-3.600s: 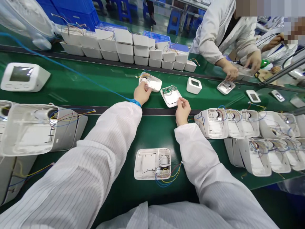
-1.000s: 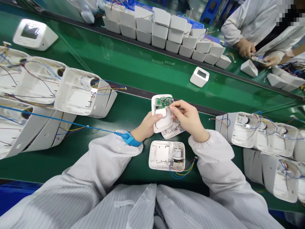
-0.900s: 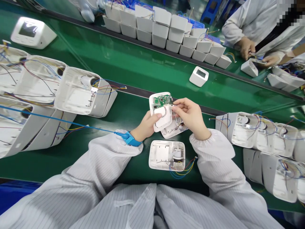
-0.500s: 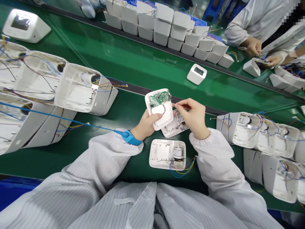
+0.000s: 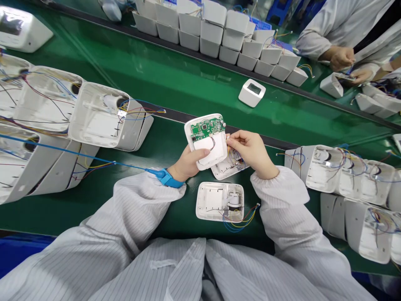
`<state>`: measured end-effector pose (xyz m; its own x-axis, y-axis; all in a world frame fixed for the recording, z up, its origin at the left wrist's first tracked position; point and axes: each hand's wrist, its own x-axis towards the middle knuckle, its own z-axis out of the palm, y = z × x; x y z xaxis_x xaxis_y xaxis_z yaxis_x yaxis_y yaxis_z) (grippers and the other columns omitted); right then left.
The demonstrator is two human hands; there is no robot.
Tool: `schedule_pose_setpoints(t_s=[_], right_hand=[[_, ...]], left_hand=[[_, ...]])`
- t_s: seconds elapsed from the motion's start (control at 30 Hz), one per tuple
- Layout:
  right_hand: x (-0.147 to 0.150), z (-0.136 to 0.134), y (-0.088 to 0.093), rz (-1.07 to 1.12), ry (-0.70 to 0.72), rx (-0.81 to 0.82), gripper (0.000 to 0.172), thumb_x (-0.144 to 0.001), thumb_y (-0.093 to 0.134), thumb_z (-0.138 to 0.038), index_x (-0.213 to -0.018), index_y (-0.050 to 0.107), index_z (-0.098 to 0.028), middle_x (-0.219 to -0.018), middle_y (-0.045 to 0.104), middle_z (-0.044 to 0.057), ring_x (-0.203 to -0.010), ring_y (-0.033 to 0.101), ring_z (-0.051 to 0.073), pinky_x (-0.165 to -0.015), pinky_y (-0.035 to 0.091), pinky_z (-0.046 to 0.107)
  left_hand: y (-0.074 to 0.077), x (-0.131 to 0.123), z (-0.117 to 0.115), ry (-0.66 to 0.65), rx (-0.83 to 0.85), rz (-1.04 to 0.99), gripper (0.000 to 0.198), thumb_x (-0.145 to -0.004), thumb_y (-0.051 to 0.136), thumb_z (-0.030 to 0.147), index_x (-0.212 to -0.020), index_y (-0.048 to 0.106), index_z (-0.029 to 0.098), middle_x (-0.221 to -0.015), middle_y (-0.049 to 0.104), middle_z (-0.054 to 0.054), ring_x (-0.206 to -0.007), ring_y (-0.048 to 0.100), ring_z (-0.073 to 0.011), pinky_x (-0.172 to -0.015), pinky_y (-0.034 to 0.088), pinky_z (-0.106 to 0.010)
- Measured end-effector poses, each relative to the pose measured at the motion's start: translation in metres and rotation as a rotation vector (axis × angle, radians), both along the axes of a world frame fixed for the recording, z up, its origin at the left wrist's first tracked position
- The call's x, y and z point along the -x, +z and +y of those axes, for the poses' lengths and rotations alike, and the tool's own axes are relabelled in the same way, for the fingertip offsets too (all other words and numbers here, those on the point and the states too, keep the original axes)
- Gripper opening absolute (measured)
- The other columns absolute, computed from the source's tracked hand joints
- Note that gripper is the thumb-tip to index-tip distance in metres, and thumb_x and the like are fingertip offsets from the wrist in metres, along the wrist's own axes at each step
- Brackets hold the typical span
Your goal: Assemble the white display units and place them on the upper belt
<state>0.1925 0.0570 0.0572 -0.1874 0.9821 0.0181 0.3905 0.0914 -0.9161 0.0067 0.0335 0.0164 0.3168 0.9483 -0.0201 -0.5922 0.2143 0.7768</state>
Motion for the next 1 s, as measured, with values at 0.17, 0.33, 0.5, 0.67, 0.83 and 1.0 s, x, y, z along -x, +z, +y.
schedule_pose_setpoints(t_s=[0.17,0.33,0.5,0.67,0.83,1.0], right_hand=[[0.006,-0.012,0.013,-0.216,0.049,-0.187,0.015,-0.089,0.062,-0.033,-0.083,0.068,-0.020,-0.077,0.070,0.000,-0.068,0.061,0.014,-0.065,0.047,0.027],[0.014,-0.020,0.017,-0.362,0.088,-0.320,0.018,-0.093,0.057,-0.032,-0.081,0.065,-0.020,-0.075,0.067,0.001,-0.068,0.059,0.015,-0.067,0.044,0.028],[0.015,-0.020,0.016,-0.414,0.076,-0.356,0.020,-0.096,0.053,-0.032,-0.083,0.063,-0.020,-0.076,0.067,0.001,-0.069,0.059,0.015,-0.066,0.042,0.028],[0.014,-0.021,0.019,-0.448,0.082,-0.328,0.020,-0.096,0.054,-0.032,-0.082,0.062,-0.020,-0.076,0.067,0.001,-0.068,0.058,0.015,-0.065,0.040,0.028],[0.013,-0.021,0.021,-0.457,0.106,-0.310,0.021,-0.096,0.055,-0.031,-0.081,0.063,-0.019,-0.072,0.066,0.001,-0.066,0.057,0.014,-0.064,0.039,0.027],[0.014,-0.021,0.019,-0.530,0.085,-0.348,0.023,-0.097,0.053,-0.032,-0.081,0.063,-0.018,-0.074,0.066,0.001,-0.067,0.057,0.015,-0.065,0.038,0.027]], left_hand=[[-0.007,-0.001,0.000,0.092,-0.064,0.226,0.046,-0.067,0.080,0.038,-0.106,0.070,0.015,-0.106,0.073,-0.008,-0.106,0.065,-0.0323,-0.099,0.050,-0.046],[-0.006,-0.005,-0.005,0.093,-0.114,0.283,0.040,-0.071,0.077,0.039,-0.104,0.072,0.018,-0.101,0.073,-0.005,-0.101,0.065,-0.0291,-0.097,0.051,-0.043],[-0.005,-0.008,-0.007,0.089,-0.091,0.271,0.039,-0.070,0.076,0.037,-0.103,0.071,0.018,-0.101,0.073,-0.004,-0.097,0.065,-0.0278,-0.095,0.052,-0.042],[-0.005,-0.009,-0.009,0.083,-0.061,0.266,0.039,-0.068,0.077,0.036,-0.101,0.071,0.018,-0.097,0.073,-0.004,-0.094,0.065,-0.0268,-0.092,0.052,-0.041],[-0.005,-0.010,-0.009,0.064,-0.031,0.214,0.039,-0.066,0.078,0.033,-0.101,0.070,0.017,-0.095,0.072,-0.003,-0.088,0.065,-0.0237,-0.086,0.053,-0.037],[-0.005,-0.009,-0.009,0.051,-0.031,0.223,0.037,-0.067,0.076,0.033,-0.098,0.069,0.016,-0.089,0.070,-0.003,-0.081,0.063,-0.0205,-0.076,0.053,-0.032]])
